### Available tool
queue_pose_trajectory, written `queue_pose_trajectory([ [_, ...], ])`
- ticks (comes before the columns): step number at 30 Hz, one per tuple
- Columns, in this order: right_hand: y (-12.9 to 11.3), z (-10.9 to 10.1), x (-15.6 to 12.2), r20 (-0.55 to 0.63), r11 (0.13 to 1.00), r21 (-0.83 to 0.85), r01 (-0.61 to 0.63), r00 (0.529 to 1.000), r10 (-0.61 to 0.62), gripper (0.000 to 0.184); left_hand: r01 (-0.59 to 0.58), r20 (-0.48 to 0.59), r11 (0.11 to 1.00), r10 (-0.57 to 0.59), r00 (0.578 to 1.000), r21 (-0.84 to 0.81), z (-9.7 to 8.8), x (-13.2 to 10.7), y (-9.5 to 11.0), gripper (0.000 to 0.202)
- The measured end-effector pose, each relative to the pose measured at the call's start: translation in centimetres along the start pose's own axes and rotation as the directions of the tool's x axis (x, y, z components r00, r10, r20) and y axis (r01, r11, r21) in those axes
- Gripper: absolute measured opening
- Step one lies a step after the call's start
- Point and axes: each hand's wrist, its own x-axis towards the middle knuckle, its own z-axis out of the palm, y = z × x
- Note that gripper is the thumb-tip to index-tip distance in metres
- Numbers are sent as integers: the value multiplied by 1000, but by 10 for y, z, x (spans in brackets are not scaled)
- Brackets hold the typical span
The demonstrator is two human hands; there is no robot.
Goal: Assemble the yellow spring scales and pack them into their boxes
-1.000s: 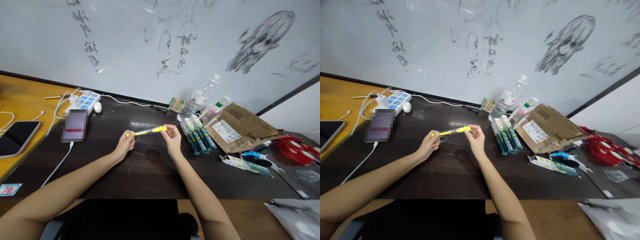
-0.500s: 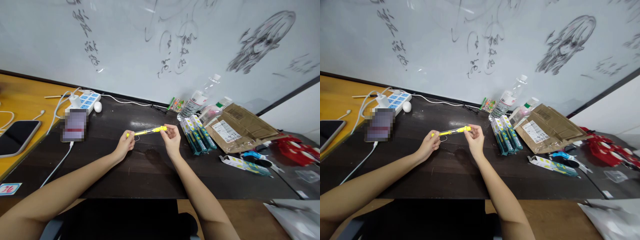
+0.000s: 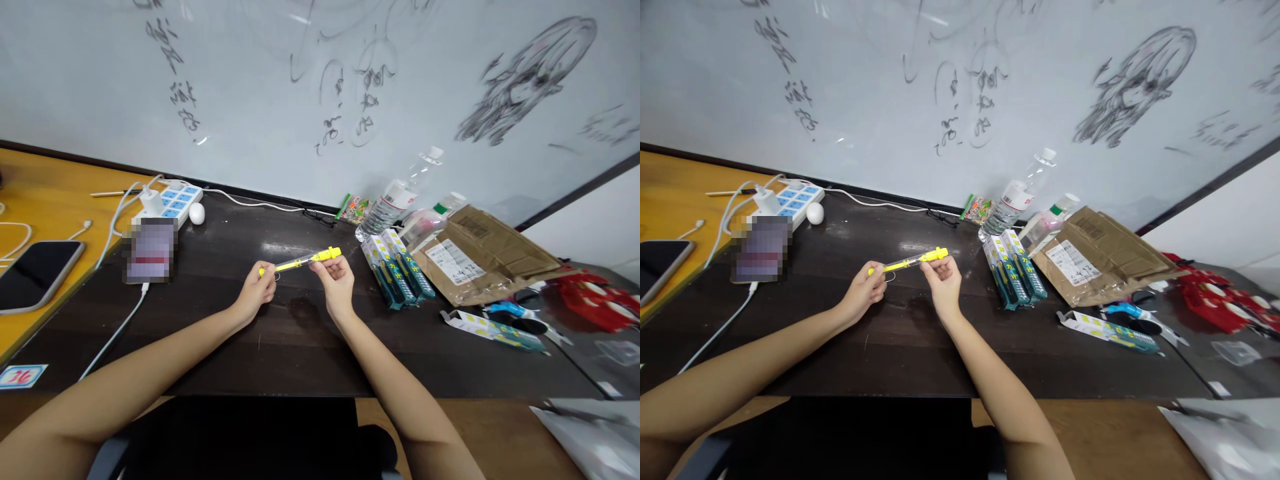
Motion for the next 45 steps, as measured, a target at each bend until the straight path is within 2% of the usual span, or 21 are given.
queue_pose_trajectory([
  [7,-8,-8,7,67,990,107,-87,995,80,39,21,6,999,-21,1000,-46,-4,2,2,36],
  [9,-7,-10,8,148,982,117,-150,980,132,40,45,32,997,-43,999,-66,-4,2,1,36],
  [12,-1,-6,2,301,970,78,-228,933,195,34,79,57,995,-75,996,-58,-1,-2,-4,37],
  [15,7,4,-9,423,979,-12,-202,886,188,33,104,81,994,-107,991,32,2,-6,-11,37],
  [17,9,10,-16,486,985,-65,-162,857,173,34,82,106,987,-97,990,142,3,-7,-16,39],
  [20,11,13,-19,502,985,-68,-162,847,174,33,44,160,956,-94,983,291,3,-8,-19,45],
  [23,11,9,-16,476,954,9,-301,840,260,33,48,207,941,-124,970,336,1,-6,-18,53],
  [25,11,5,-12,486,908,49,-415,805,341,34,34,238,933,-127,963,359,-2,-5,-16,52],
  [28,11,-2,-6,504,881,26,-472,767,396,36,-53,274,885,-86,958,463,-6,-3,-14,44],
  [30,10,-5,-4,512,914,-44,-403,777,367,36,-166,298,804,-14,955,571,-9,-1,-13,37],
  [32,9,-8,-4,532,956,-150,-253,794,294,33,-276,327,690,61,943,669,-12,-1,-11,32],
  [34,8,-11,-4,571,960,-267,-84,789,228,29,-339,344,587,107,933,735,-13,0,-10,30],
  [36,8,-12,-5,607,936,-351,31,768,203,27,-362,352,524,123,928,771,-15,0,-9,28],
  [41,8,-15,-3,650,903,-412,123,733,197,26,-457,449,383,115,886,803,-17,1,-6,27],
  [43,9,-15,-2,652,894,-422,152,736,182,25,-505,501,331,105,859,797,-18,1,-5,23],
  [45,10,-15,-2,649,884,-430,182,743,163,25,-537,541,315,85,837,782,-18,2,-4,14],
])
